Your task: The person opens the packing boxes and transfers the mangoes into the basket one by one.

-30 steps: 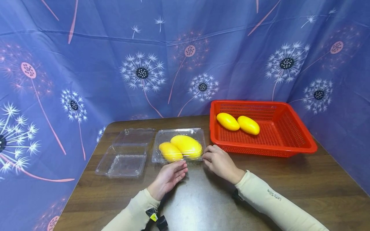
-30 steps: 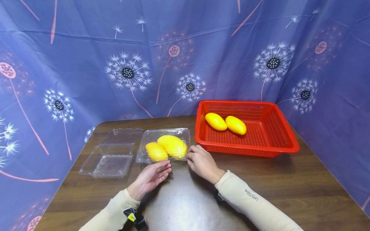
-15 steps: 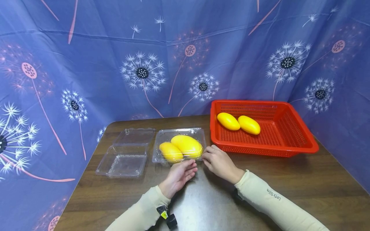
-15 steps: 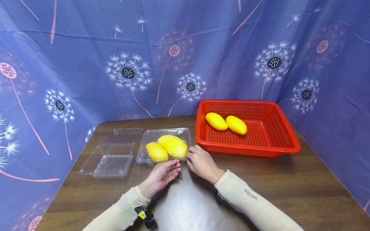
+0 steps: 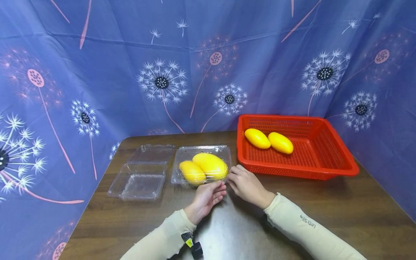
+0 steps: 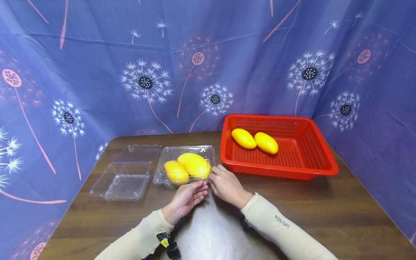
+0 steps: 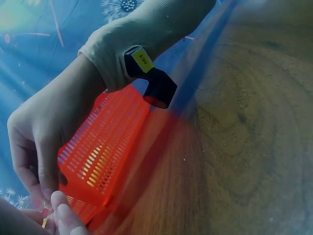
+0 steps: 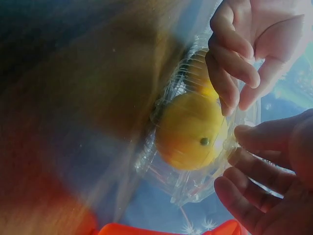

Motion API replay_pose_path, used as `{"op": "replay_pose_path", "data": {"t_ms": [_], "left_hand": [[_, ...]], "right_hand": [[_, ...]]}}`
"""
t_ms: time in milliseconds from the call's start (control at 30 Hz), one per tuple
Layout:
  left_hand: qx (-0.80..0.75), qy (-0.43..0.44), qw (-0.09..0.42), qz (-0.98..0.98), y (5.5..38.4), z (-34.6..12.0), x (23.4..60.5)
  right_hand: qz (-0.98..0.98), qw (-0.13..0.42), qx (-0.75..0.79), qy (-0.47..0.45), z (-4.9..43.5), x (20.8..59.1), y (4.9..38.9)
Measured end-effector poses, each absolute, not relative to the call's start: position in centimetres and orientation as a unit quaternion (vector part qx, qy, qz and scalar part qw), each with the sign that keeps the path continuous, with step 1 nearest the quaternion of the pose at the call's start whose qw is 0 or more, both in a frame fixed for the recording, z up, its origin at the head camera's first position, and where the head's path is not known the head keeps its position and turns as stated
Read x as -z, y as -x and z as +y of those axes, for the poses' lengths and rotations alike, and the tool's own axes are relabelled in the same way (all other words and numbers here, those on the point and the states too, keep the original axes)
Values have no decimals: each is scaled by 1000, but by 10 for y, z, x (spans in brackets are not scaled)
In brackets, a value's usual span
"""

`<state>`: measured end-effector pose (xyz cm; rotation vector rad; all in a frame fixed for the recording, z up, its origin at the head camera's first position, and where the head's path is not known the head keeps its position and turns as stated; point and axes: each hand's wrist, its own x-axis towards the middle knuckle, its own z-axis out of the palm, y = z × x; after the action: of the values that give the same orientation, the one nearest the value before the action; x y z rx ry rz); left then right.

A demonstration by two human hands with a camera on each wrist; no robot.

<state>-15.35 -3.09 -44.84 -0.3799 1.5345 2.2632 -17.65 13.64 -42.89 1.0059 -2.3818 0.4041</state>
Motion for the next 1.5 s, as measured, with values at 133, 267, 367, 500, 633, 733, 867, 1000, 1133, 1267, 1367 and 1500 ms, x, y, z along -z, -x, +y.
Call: {"op": "replay_pose_path", "data": {"t_ms": [133,267,367,500,633,733,867,1000,1133,1267,1367,1500], "left_hand": [[-798,136,183,558,156,-28,448],[-790,138,178,571,157,-25,448],[-785,138,173,578,158,-24,447],[-784,139,168,581,159,-24,446],[-787,137,162,579,158,-26,445],[-790,135,158,577,158,-26,446],[-792,135,156,575,158,-27,446],[-790,135,155,577,158,-27,445],[-789,135,153,579,157,-27,445],[-788,136,152,580,156,-26,445],[-788,134,149,582,156,-26,445],[-786,131,147,585,156,-25,445]], "right_hand": [[-878,253,-132,-385,136,426,179],[-881,234,-118,-393,135,423,181],[-883,220,-116,-397,135,421,183],[-885,193,-120,-406,134,416,187],[-886,167,-115,-418,133,411,189],[-885,152,-114,-425,132,408,191],[-886,131,-119,-429,131,405,192],[-888,115,-124,-429,132,405,193],[-886,105,-133,-431,133,405,194],[-886,93,-141,-432,135,404,195],[-884,91,-146,-435,136,404,195],[-879,87,-160,-441,138,404,197]]}}
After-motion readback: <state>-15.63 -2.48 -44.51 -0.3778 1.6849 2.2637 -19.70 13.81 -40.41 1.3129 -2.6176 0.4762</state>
